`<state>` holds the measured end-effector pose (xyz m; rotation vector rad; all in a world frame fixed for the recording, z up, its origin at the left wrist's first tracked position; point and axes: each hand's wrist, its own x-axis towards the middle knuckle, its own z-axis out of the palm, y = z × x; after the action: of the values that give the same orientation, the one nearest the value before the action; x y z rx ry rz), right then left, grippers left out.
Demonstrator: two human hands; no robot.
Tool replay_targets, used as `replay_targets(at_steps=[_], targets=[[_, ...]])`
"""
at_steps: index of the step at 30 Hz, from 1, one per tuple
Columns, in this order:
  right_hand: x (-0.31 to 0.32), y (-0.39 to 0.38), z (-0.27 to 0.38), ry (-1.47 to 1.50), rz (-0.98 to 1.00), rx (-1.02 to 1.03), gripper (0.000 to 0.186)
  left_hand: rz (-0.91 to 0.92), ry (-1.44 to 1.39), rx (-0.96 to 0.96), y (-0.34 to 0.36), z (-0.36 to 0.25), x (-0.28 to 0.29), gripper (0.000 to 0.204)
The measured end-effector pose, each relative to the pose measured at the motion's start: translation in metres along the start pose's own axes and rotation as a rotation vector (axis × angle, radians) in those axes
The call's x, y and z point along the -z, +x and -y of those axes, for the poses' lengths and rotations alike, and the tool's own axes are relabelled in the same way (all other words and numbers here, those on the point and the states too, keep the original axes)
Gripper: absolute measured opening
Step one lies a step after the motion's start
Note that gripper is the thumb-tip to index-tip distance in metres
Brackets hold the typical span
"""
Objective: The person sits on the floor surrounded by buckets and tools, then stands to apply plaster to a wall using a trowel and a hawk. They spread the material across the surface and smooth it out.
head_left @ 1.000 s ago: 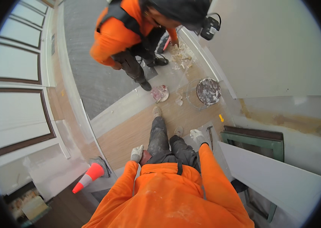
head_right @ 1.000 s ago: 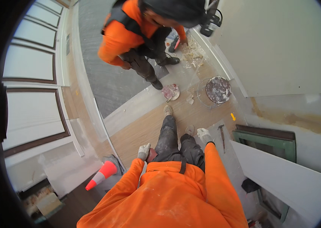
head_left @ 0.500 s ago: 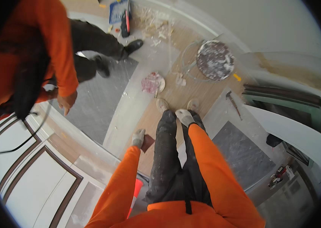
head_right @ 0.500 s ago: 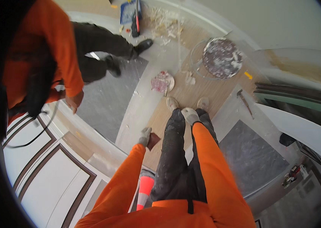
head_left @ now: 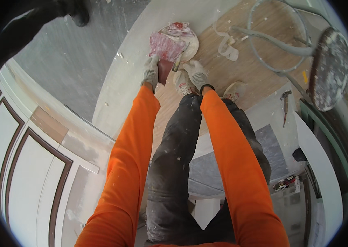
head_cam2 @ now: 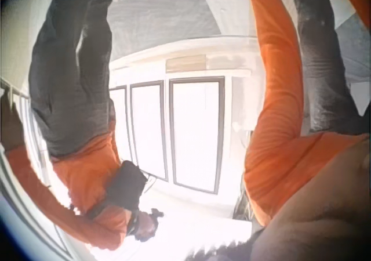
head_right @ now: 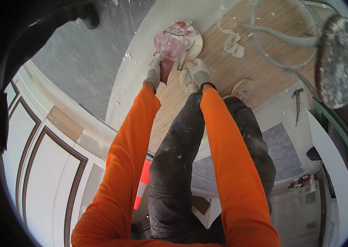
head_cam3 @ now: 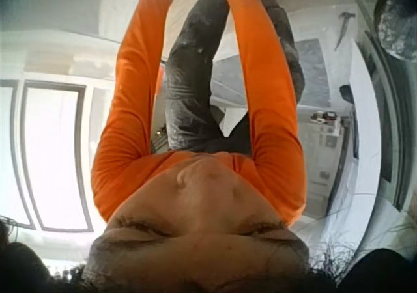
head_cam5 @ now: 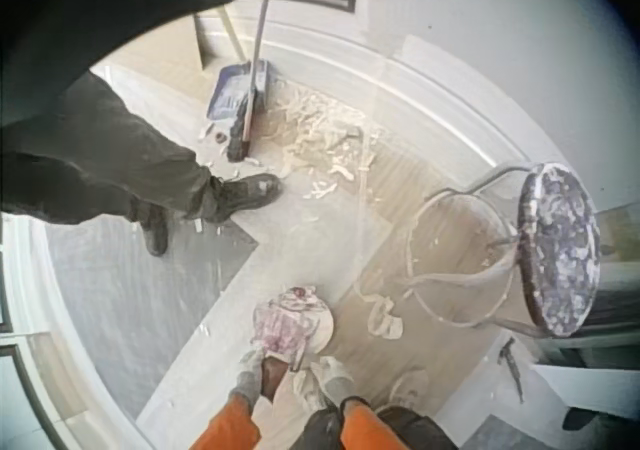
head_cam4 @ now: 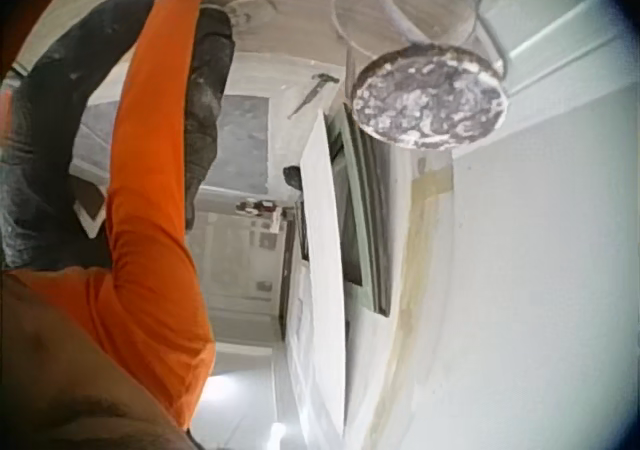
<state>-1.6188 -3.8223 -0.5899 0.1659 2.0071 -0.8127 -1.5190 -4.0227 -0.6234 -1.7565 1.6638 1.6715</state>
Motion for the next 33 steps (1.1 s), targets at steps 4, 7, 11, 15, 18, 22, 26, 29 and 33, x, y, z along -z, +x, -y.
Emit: replay_targets(at_steps=[4, 7, 11, 15, 18, 22, 26, 29, 33], targets=[[-0.054, 0.01, 0.051, 0.124, 0.094, -0.219, 0.061, -0.154, 0.002, 0.156, 0.043, 0.009, 0.027, 0.077], [-0.08, 0.026, 0.047, 0.017, 0.053, -0.418, 0.054, 0.017, -0.112, 0.289, 0.04, -0.009, -0.001, 0.072], [-0.114, 0.049, 0.013, 0.278, -0.115, -0.472, 0.043, 0.039, -0.167, 0.159, 0.02, -0.033, -0.002, 0.057], [-0.094, 0.015, 0.027, 0.169, -0.081, -0.209, 0.029, -0.008, -0.121, 0.138, -0.027, -0.035, 0.04, 0.041], [-0.088, 0.014, 0.024, 0.276, -0.176, -0.174, 0.021, -0.041, -0.095, 0.111, -0.051, -0.037, 0.064, 0.036], [-0.07, -0.007, 0.059, 0.594, 0.16, -0.246, 0.03, -0.122, -0.001, 0.054, -0.082, -0.025, 0.088, 0.04], [-0.101, -0.05, 0.069, 0.405, 0.25, 0.297, 0.047, -0.113, 0.111, 0.012, -0.108, -0.03, 0.073, 0.041], [-0.099, -0.072, 0.08, 0.382, 0.213, 0.284, 0.048, -0.05, 0.318, -0.101, -0.132, -0.032, 0.056, 0.037], [-0.08, -0.057, 0.07, 0.308, 0.113, -0.074, 0.032, -0.008, 0.518, -0.164, -0.146, -0.046, 0.038, 0.031]])
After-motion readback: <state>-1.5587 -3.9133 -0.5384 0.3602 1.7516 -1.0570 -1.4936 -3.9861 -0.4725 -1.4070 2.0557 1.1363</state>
